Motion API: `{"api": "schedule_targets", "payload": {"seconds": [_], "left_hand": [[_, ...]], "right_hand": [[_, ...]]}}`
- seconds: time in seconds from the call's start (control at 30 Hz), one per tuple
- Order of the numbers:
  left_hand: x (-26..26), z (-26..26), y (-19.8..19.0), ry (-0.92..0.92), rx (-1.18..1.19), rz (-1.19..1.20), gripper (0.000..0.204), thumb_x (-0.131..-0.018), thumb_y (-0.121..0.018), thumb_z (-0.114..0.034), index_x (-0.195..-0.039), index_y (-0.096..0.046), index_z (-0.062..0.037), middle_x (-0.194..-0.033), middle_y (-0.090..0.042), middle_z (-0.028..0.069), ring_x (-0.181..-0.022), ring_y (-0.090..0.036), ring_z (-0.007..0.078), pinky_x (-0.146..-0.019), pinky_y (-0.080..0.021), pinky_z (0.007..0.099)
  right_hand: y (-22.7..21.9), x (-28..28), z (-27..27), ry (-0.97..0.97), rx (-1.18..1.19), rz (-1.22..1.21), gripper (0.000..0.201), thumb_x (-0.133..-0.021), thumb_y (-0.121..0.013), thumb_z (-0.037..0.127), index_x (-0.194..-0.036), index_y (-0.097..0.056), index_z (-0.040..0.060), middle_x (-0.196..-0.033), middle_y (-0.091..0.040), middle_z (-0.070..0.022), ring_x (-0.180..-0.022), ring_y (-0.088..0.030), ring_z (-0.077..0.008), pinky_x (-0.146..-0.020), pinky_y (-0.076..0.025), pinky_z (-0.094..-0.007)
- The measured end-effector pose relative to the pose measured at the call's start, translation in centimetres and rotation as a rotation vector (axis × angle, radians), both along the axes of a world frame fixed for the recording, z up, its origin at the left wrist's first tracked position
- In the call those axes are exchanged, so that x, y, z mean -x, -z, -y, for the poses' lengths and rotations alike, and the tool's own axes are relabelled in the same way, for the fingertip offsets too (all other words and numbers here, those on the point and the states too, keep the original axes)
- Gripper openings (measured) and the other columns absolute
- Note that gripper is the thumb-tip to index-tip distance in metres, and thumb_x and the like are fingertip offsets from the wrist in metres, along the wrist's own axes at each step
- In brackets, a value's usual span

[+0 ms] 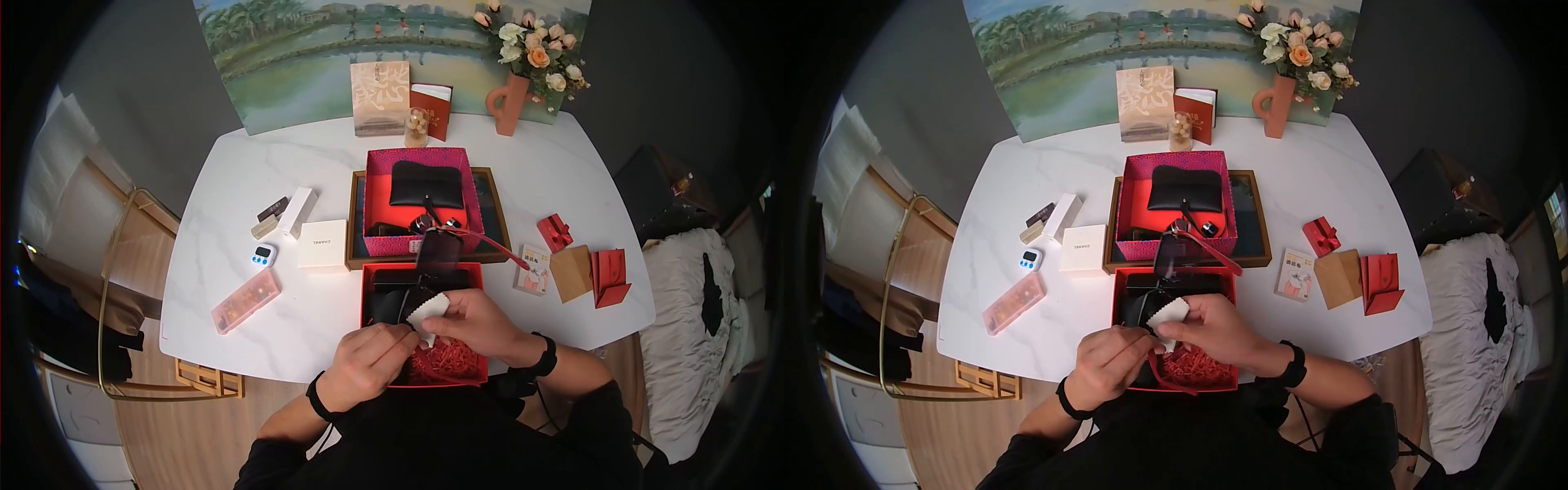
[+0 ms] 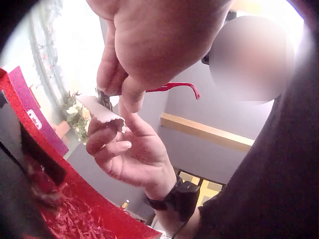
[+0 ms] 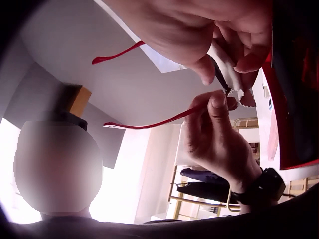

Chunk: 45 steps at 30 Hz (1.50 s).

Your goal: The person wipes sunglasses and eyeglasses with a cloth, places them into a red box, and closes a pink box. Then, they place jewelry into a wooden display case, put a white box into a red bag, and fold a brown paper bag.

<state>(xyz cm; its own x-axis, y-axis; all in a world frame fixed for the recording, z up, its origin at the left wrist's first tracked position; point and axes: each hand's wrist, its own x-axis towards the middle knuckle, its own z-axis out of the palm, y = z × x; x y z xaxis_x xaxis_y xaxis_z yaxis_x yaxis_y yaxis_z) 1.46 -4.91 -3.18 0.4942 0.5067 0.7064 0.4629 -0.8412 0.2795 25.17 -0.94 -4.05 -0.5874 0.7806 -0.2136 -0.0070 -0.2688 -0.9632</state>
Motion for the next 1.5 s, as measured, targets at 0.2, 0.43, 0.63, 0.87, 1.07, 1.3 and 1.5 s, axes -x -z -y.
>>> {"api": "schedule_targets", "payload": {"seconds": [0.2, 0.43, 0.63, 0.87, 1.07, 1.3, 1.5], "left_hand": [[-0.1, -0.2, 0.0, -0.043, -0.035, 0.016, 0.032, -0.072, -0.087, 0.004, -0.102, -0.077, 0.0016, -0.096, -0.073, 0.0108, -0.076, -0.073, 0.0251, -0.064, -0.06, 0.034], [0.2, -0.3, -0.2, -0.034, -0.048, -0.009, 0.032, -0.071, -0.087, 0.002, -0.101, -0.076, 0.002, -0.094, -0.073, 0.0103, -0.076, -0.072, 0.0235, -0.065, -0.061, 0.0341], [1.0, -0.6, -1.0, 0.058, -0.042, -0.147, 0.03, -0.074, -0.082, -0.004, -0.103, -0.076, 0.002, -0.1, -0.072, 0.0101, -0.081, -0.073, 0.0232, -0.071, -0.063, 0.0353], [0.5, 0.0, -0.7, 0.046, -0.107, -0.208, 0.031, -0.076, -0.075, -0.004, -0.107, -0.076, 0.0018, -0.101, -0.068, 0.0088, -0.086, -0.069, 0.019, -0.072, -0.063, 0.0313], [-0.3, 0.1, -1.0, 0.029, -0.161, -0.238, 0.037, -0.072, -0.075, -0.004, -0.108, -0.076, 0.0036, -0.101, -0.068, 0.0091, -0.084, -0.069, 0.0183, -0.069, -0.062, 0.0305], [-0.4, 0.4, -1.1, -0.034, -0.197, -0.273, 0.034, -0.074, -0.074, -0.004, -0.107, -0.076, 0.0034, -0.101, -0.068, 0.0086, -0.085, -0.068, 0.0168, -0.076, -0.061, 0.0284], [-0.6, 0.4, -0.5, -0.043, -0.229, -0.26, 0.042, -0.068, -0.075, -0.002, -0.109, -0.078, 0.0029, -0.104, -0.07, 0.0093, -0.081, -0.068, 0.0172, -0.067, -0.06, 0.029]], "right_hand": [[0.4, -0.2, 0.2, 0.042, 0.054, -0.108, 0.018, -0.108, -0.07, 0.01, -0.118, -0.076, -0.0045, -0.1, -0.08, -0.0071, -0.086, -0.072, -0.0102, -0.078, -0.058, -0.0271], [0.2, -0.3, -0.1, 0.218, -0.051, 0.028, 0.013, -0.105, -0.074, 0.009, -0.106, -0.078, -0.0035, -0.089, -0.079, -0.0066, -0.077, -0.072, -0.0104, -0.072, -0.057, -0.0257], [0.4, -0.7, -0.9, 0.236, -0.13, 0.01, 0.016, -0.106, -0.075, 0.014, -0.103, -0.077, -0.0017, -0.088, -0.078, -0.0043, -0.075, -0.069, -0.0075, -0.07, -0.056, -0.0239], [0.9, 0.2, -0.1, 0.236, -0.23, 0.172, 0.016, -0.105, -0.075, 0.012, -0.102, -0.076, -0.0038, -0.088, -0.078, -0.0034, -0.074, -0.07, -0.0079, -0.065, -0.056, -0.0242], [-0.1, 0.7, 0.3, 0.281, -0.541, 0.331, 0.013, -0.104, -0.072, 0.008, -0.101, -0.072, -0.0054, -0.082, -0.078, -0.0105, -0.073, -0.073, -0.011, -0.068, -0.059, -0.0307], [1.0, 1.1, 0.3, 0.293, -0.356, 0.189, 0.01, -0.106, -0.068, 0.002, -0.112, -0.07, -0.0059, -0.098, -0.08, -0.0056, -0.089, -0.071, -0.006, -0.075, -0.059, -0.0268], [2.0, 1.4, -0.1, 0.249, -0.117, 0.003, 0.02, -0.11, -0.059, 0.002, -0.128, -0.068, -0.0047, -0.112, -0.079, -0.0054, -0.099, -0.072, -0.0085, -0.084, -0.061, -0.029]]}}
